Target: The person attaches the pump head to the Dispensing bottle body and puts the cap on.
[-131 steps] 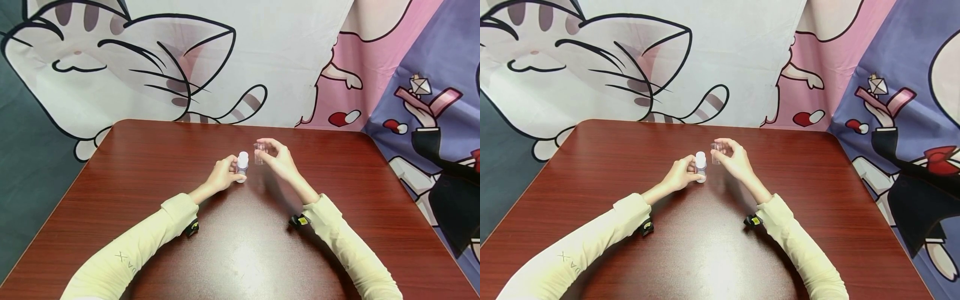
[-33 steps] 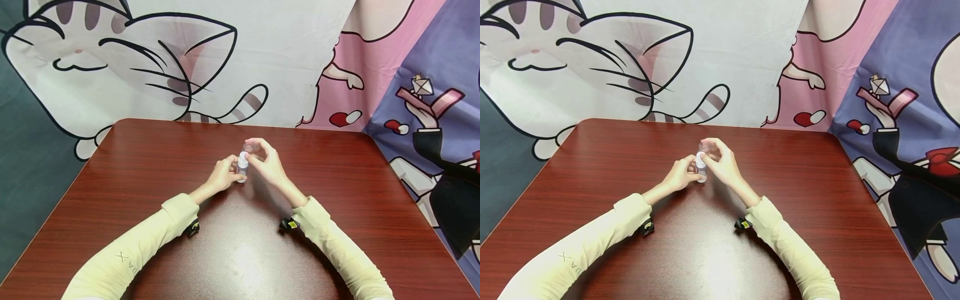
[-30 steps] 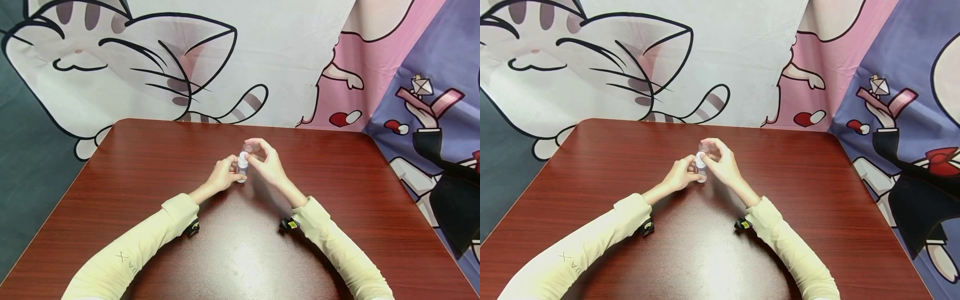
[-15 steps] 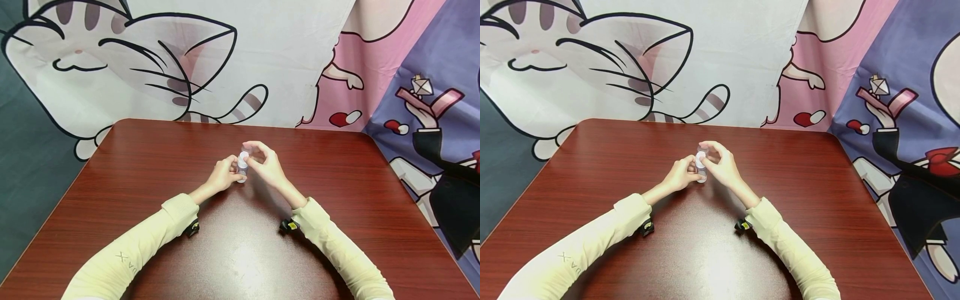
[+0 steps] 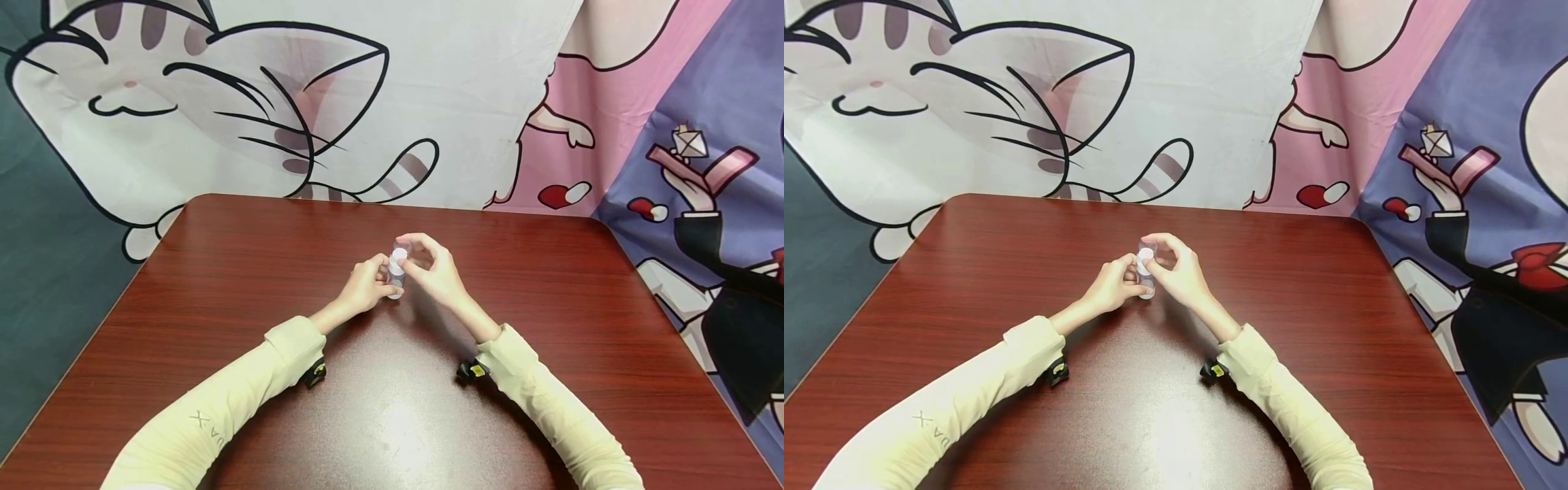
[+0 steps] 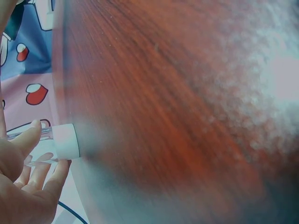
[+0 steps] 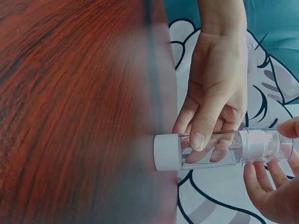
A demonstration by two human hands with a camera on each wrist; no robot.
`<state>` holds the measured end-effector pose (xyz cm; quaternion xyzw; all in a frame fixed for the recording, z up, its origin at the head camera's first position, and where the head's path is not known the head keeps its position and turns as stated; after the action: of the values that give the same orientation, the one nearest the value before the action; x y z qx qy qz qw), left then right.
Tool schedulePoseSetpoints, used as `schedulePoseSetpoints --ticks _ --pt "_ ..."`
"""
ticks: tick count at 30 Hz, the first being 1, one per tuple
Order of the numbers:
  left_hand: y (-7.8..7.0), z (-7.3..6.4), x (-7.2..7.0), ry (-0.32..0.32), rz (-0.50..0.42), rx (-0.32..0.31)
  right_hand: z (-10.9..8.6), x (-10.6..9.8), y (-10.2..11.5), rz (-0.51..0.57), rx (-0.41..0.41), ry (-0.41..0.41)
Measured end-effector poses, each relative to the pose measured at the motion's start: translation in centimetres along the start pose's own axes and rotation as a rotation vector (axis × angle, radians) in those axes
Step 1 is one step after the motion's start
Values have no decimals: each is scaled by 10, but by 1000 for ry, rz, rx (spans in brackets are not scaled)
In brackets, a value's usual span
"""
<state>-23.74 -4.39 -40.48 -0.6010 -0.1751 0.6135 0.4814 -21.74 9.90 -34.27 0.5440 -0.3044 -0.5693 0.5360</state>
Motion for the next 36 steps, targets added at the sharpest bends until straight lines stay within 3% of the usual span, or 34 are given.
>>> schedulePoseSetpoints --ticks 8,20,23,30,36 --pt "1 -1 0 4 -4 4 6 0 -28 -9 -11 -13" --pt "0 0 1 5 -19 8 6 0 -30 -14 -23 -11" --pt "1 0 1 4 -19 9 5 1 -28 -8 -11 0" --pt "0 0 1 4 -26 4 -5 2 1 -37 6 12" --pt "1 -1 1 -3 -31 16 -6 3 4 -55 3 10"
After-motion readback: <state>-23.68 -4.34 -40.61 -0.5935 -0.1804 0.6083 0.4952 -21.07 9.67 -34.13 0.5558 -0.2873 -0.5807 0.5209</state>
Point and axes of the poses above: each hand's wrist, its own z-axis towards the middle knuckle, its own x-axis out of the palm, y = z × x, the point moved 3 cm from there along z, towards the middle knuckle, and after that the axes turned 6 degrees about x, right-handed, at the moved point
